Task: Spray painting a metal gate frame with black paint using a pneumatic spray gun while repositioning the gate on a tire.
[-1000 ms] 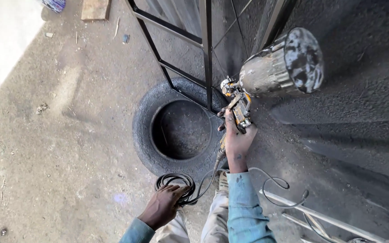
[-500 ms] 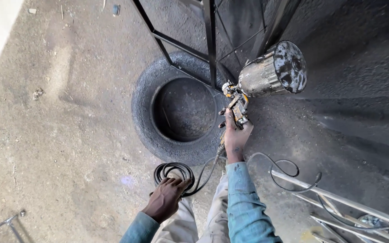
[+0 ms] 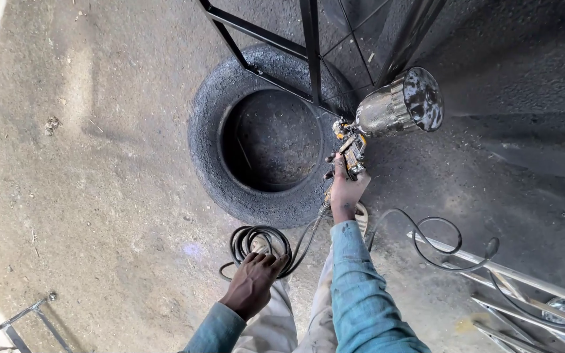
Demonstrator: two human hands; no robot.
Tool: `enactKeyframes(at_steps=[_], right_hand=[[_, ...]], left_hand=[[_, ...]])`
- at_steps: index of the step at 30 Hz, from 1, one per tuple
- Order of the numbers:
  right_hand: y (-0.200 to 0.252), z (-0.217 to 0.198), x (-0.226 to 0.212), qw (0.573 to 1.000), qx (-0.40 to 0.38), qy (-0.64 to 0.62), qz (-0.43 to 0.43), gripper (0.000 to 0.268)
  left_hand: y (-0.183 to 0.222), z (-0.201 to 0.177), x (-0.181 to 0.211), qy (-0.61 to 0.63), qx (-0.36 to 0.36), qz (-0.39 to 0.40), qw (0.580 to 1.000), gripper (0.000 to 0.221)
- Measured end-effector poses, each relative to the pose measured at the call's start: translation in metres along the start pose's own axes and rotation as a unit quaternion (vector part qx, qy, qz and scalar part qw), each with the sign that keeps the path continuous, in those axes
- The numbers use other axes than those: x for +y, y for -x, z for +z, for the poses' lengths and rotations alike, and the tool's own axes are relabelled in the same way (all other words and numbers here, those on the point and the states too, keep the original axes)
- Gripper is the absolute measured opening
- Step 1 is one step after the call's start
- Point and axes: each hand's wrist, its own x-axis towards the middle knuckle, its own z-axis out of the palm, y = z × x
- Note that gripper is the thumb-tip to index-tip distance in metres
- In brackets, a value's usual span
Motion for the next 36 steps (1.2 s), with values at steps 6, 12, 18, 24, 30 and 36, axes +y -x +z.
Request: enactKeyframes(at_steps=[6,12,18,24,30,36], right_hand=[[0.005,-0.009,0.046,0.991,0.06,0.108,0.059,0.059],[0.001,-0.008,0.057,0.972,0.081,0.156,0.153,0.076],[0.008,-0.008,0.049,0.967,0.08,0.165,0.177,0.067],[0.026,-0.021,0.009,0.969,0.035,0.099,0.225,0.067],[0.026,-0.044,0.03,0.983,0.13,0.04,0.123,0.066],[0.023,-0.069,-0.039,0.966,0.092,0.157,0.186,0.033]], left_hand=[[0.005,0.018,-0.016,0.044,0.035,-0.01,0.998,0.072],[0.008,0.026,-0.032,0.012,-0.008,-0.023,1.0,0.073],[0.014,0.029,-0.036,0.007,-0.002,-0.013,1.0,0.077],[0.022,0.037,-0.041,0.02,-0.008,-0.023,1.0,0.081],[0.032,0.048,-0.042,0.008,-0.014,-0.014,1.0,0.078],[0.029,0.054,-0.039,-0.016,-0.007,0.032,0.999,0.074]])
